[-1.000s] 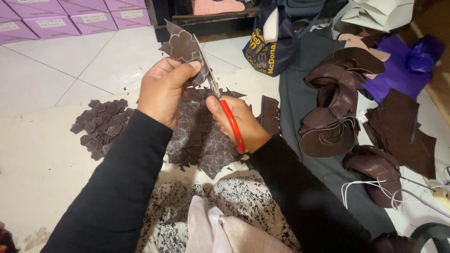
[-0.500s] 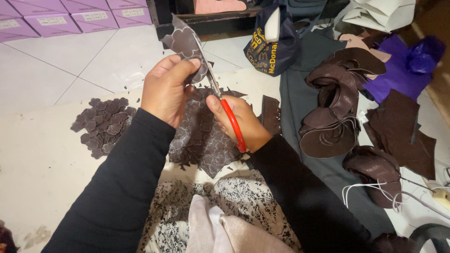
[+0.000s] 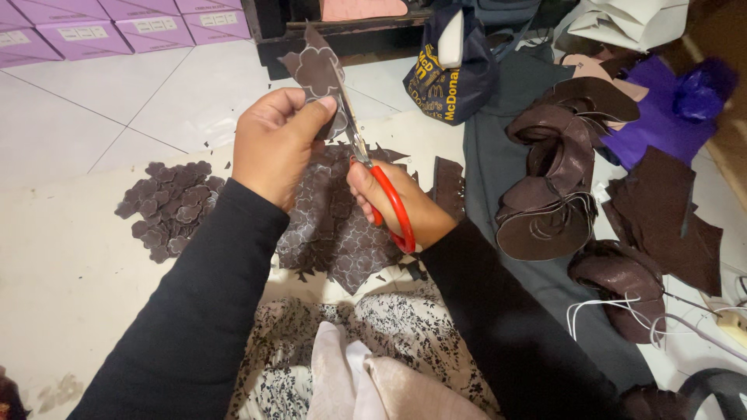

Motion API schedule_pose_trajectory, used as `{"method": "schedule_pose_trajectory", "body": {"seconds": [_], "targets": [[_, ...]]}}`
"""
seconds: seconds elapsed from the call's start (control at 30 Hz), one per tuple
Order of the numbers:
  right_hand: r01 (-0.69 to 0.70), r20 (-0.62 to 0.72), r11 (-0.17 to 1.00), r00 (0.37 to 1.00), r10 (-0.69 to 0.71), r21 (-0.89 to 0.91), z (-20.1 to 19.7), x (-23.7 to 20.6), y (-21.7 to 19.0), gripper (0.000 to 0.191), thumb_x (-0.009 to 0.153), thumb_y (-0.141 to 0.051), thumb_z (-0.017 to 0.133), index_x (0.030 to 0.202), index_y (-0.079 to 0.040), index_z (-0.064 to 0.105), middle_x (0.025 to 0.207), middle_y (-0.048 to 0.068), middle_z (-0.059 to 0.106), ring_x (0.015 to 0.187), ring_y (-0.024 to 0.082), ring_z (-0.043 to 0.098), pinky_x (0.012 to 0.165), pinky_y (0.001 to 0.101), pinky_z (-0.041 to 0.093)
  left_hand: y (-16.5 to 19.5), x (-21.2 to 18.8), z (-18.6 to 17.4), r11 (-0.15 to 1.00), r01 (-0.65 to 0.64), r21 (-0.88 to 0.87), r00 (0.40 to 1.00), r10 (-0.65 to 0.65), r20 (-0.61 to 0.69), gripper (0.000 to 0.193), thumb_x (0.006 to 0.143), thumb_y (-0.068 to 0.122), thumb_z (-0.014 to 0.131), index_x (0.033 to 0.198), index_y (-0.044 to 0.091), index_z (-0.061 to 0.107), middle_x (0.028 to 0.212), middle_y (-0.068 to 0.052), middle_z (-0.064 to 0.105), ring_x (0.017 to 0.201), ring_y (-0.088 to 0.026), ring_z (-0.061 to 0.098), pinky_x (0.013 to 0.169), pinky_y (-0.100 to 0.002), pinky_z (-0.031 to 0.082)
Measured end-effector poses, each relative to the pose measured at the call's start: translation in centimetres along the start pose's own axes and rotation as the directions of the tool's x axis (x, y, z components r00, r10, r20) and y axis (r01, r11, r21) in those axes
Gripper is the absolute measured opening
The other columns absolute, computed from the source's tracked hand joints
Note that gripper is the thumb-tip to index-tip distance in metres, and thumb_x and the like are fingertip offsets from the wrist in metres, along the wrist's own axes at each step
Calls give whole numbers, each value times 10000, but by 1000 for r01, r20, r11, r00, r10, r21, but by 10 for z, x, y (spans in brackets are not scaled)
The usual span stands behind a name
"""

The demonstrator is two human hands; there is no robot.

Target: The person uses red-handled scissors to cut flower-shaped pieces from a brown patterned fabric. They hold the fabric with the left hand and cut with the right, placing finished pieces into a growing pile on the floor.

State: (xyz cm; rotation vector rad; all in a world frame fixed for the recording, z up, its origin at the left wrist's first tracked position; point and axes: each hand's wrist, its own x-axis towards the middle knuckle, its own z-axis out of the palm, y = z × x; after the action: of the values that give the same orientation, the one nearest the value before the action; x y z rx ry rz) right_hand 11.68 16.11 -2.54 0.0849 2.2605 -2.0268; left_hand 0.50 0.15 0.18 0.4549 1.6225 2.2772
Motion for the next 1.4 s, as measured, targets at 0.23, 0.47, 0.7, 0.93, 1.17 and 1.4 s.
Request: {"method": "schedule_pose_trajectory", "body": {"seconds": [0.23, 0.47, 0.7, 0.93, 1.17, 1.4], "targets": [[-14, 19, 1000, 1000, 14, -20, -4, 2, 2, 504, 1021, -563, 507, 914, -71, 531, 754, -22, 488, 662, 77, 478, 580, 244, 430, -1, 1, -2, 998, 10, 63, 1000, -10, -3, 121, 939, 142, 732, 957, 26, 704, 818, -7, 703, 670, -62, 612, 615, -214, 511], [54, 3, 982, 999, -54, -180, -9, 1, -1, 525, 1014, -606, 476, 878, -100, 511, 723, -24, 488, 644, 76, 488, 580, 245, 433, 4, -1, 0, 995, 54, 84, 998, -54, -12, 139, 927, 163, 749, 946, 27, 732, 818, -6, 725, 669, -54, 624, 619, -207, 515], [31, -23, 982, 999, -36, -186, -8, -2, -5, 561, 1017, -621, 453, 834, -93, 513, 662, -16, 488, 593, 86, 471, 539, 249, 381, 7, -3, 1, 994, 100, 44, 995, -100, -4, 142, 922, 166, 754, 938, 26, 742, 810, -4, 719, 655, -55, 601, 601, -211, 488], [3, 18, 998, 1000, -2, -70, -5, 0, -3, 526, 1027, -582, 469, 881, -80, 527, 705, -19, 485, 621, 82, 474, 560, 249, 413, 7, -2, -1, 996, 90, 18, 996, -90, 3, 129, 926, 156, 728, 926, 28, 737, 822, 1, 726, 676, -71, 611, 622, -221, 509], [15, 86, 999, 996, -12, -30, -10, 0, -3, 513, 1044, -560, 459, 890, -76, 529, 720, -26, 486, 636, 77, 488, 573, 241, 434, 7, -2, 0, 997, 73, 10, 997, -73, 4, 124, 917, 141, 719, 906, 17, 734, 789, -13, 708, 634, -80, 596, 587, -228, 507], [-23, 73, 1000, 997, 24, -17, -8, 1, -4, 510, 1027, -562, 491, 888, -73, 528, 704, -23, 482, 609, 75, 468, 547, 242, 413, 7, -1, -1, 998, 50, 25, 999, -50, -4, 130, 915, 120, 721, 887, -7, 730, 778, -23, 703, 635, -76, 608, 589, -225, 515]]}}
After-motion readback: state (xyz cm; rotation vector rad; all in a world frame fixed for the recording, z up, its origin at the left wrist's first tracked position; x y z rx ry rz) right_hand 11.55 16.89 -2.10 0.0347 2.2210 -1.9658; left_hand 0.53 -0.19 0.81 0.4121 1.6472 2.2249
